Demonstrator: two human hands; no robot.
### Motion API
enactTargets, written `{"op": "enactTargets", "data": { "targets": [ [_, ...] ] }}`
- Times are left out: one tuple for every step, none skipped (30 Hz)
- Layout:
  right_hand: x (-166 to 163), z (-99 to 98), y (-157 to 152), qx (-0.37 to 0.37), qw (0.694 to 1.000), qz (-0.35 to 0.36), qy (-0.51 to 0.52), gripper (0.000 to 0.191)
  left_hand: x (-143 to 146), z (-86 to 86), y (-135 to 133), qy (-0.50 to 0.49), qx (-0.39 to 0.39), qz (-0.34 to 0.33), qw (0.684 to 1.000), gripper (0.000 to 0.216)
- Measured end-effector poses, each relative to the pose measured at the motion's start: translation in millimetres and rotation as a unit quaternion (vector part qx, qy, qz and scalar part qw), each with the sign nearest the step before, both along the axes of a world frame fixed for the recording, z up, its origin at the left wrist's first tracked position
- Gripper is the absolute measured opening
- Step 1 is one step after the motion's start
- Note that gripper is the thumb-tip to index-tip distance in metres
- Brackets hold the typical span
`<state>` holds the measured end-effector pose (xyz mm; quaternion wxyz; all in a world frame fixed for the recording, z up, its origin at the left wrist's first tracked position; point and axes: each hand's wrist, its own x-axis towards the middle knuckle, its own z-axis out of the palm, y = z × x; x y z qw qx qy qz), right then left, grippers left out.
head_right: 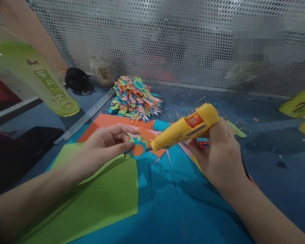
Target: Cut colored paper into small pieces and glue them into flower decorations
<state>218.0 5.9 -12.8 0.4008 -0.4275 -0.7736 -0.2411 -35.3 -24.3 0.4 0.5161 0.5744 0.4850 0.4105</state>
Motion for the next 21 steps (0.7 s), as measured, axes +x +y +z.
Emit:
{"op": "enactTargets", "data": {
  "targets": [
    [-0.3, 0.4, 0.1, 0.004, 1.0, 0.001, -0.004, 0.015, 0.3, 0.5, -0.2, 0.001, -0.002, -0.001, 1.0, 0.021],
    [-0.8, 0.9, 0.2, 0.008, 1.0, 0.001, -0.005, 0.015, 0.5, 0.9, -0.3, 0.002, 0.0, -0.002, 1.0, 0.021],
    [-1.4, 1.3, 0.5, 0.01, 1.0, 0.001, -0.006, 0.014, 0.7, 1.2, -0.3, 0.001, 0.002, -0.003, 1.0, 0.02],
    [-2.0, 1.8, 0.9, 0.012, 1.0, 0.0, -0.006, 0.014, 0.7, 1.2, -0.3, 0.001, 0.007, -0.003, 1.0, 0.02],
    [-2.6, 2.2, 1.3, 0.013, 1.0, -0.002, -0.005, 0.014, 0.6, 1.2, -0.2, 0.002, 0.01, -0.005, 1.0, 0.02],
    [-3.2, 2.6, 1.6, 0.013, 1.0, -0.004, -0.003, 0.014, 0.3, 1.0, -0.1, 0.005, 0.012, -0.006, 1.0, 0.02],
    [-3.6, 2.9, 1.8, 0.012, 1.0, -0.003, -0.004, 0.014, 0.1, 0.7, 0.0, 0.008, 0.014, -0.007, 1.0, 0.02],
    [-3.8, 3.2, 1.9, 0.013, 1.0, -0.002, -0.006, 0.014, -0.2, 0.4, 0.0, 0.013, 0.015, -0.011, 1.0, 0.019],
    [-3.9, 3.5, 1.9, 0.013, 1.0, -0.003, -0.008, 0.014, -0.5, 0.1, -0.1, 0.017, 0.016, -0.015, 1.0, 0.019],
    [-3.8, 3.7, 1.7, 0.014, 1.0, -0.005, -0.011, 0.015, -0.7, -0.2, -0.2, 0.021, 0.016, -0.018, 1.0, 0.018],
    [-3.5, 3.8, 1.4, 0.013, 1.0, -0.007, -0.014, 0.014, -0.8, -0.3, -0.4, 0.023, 0.016, -0.021, 0.999, 0.018],
    [-3.2, 3.9, 1.1, 0.012, 1.0, -0.009, -0.016, 0.014, -0.8, -0.4, -0.5, 0.024, 0.017, -0.023, 0.999, 0.018],
    [-3.0, 3.9, 0.8, 0.011, 1.0, -0.011, -0.017, 0.014, -0.7, -0.5, -0.7, 0.024, 0.018, -0.025, 0.999, 0.018],
    [-2.8, 4.0, 0.5, 0.01, 1.0, -0.011, -0.016, 0.014, -0.6, -0.6, -0.9, 0.024, 0.018, -0.025, 0.999, 0.018],
    [-2.7, 4.0, 0.4, 0.009, 1.0, -0.01, -0.015, 0.014, -0.5, -0.7, -1.0, 0.024, 0.02, -0.025, 0.999, 0.019],
    [-2.7, 4.0, 0.4, 0.009, 1.0, -0.007, -0.013, 0.014, -0.3, -0.8, -1.1, 0.024, 0.02, -0.024, 0.999, 0.019],
    [-3.0, 4.2, 0.6, 0.01, 1.0, -0.006, -0.011, 0.014, -0.2, -0.9, -1.2, 0.023, 0.019, -0.022, 0.999, 0.019],
    [-3.4, 4.3, 0.8, 0.01, 1.0, -0.006, -0.009, 0.014, 0.0, -0.9, -1.2, 0.023, 0.016, -0.021, 0.999, 0.019],
    [-3.9, 4.6, 1.1, 0.01, 1.0, -0.003, -0.008, 0.015, 0.1, -0.8, -1.2, 0.02, 0.014, -0.022, 0.999, 0.019],
    [-4.4, 4.8, 1.4, 0.01, 1.0, -0.001, -0.007, 0.015, 0.2, -0.7, -1.3, 0.017, 0.012, -0.022, 1.0, 0.02],
    [-4.9, 5.2, 1.6, 0.01, 1.0, 0.001, -0.005, 0.015, 0.3, -0.5, -1.4, 0.016, 0.01, -0.024, 1.0, 0.02]
  ]
}}
